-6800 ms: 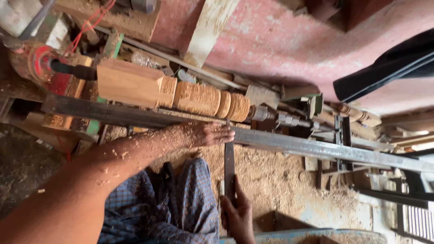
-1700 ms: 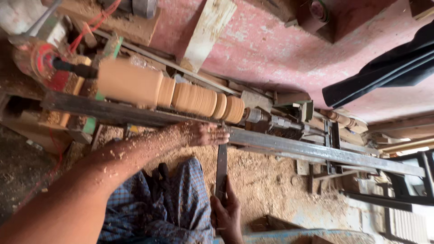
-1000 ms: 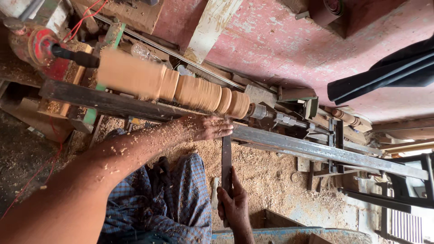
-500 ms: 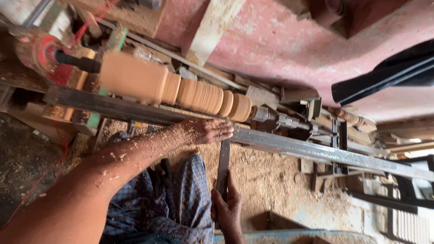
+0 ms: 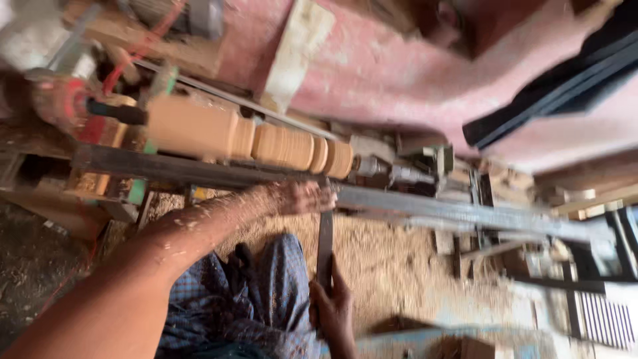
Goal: The person selects a chisel from a workbench and then uses it to shape a cylindrical wooden blank mounted on a lathe. The person holds the chisel against the rotating wood, creating grooves and shaping the surface while wood shavings accumulate on the floor.
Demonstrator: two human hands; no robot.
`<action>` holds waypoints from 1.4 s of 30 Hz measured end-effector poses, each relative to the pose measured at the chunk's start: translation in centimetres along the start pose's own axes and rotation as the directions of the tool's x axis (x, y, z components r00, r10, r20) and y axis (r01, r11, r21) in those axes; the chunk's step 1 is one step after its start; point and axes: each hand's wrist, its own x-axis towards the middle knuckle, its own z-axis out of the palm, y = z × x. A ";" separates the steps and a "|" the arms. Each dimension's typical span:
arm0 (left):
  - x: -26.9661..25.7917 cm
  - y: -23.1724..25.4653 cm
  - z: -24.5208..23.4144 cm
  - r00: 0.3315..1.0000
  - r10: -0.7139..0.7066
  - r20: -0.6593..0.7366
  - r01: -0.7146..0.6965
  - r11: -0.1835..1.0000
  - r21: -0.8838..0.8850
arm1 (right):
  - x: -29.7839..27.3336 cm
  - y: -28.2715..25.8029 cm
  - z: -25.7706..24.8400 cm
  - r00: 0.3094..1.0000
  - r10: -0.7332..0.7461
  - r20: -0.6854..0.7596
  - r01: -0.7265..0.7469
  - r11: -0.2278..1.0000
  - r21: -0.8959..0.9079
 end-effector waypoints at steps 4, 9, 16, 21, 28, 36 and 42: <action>-0.6 -1.5 0.5 0.997 0.065 0.043 -0.075 0.948 0.309 | -0.5 0.6 0.0 0.999 0.052 -0.017 -0.050 0.995 0.083; 0.9 0.0 -1.2 0.966 -0.060 0.251 -0.035 0.933 0.357 | 0.8 0.2 -0.8 0.997 0.081 -0.020 -0.081 0.997 0.002; 1.9 0.1 -1.0 0.992 0.085 0.095 -0.101 0.978 0.182 | 2.1 -0.8 -4.0 0.992 0.114 0.045 -0.110 0.991 -0.080; 2.9 0.3 -2.4 0.952 -0.074 0.298 0.040 0.992 0.120 | 2.4 -0.5 -6.0 0.992 0.034 0.125 -0.017 0.991 -0.134; 2.9 1.1 -2.9 0.809 -0.382 0.447 0.257 -0.454 -0.853 | 3.7 -3.0 -6.9 0.984 0.071 0.161 -0.022 0.957 -0.288; 3.2 1.6 -2.8 0.813 -0.282 0.510 0.042 -0.844 -0.534 | 0.6 -2.7 -6.0 0.988 0.028 0.153 0.004 0.978 -0.207; 5.5 3.4 -5.1 0.829 -0.257 0.497 0.013 -0.880 -0.476 | 2.7 -1.4 -5.7 0.989 0.104 0.101 -0.096 0.992 -0.088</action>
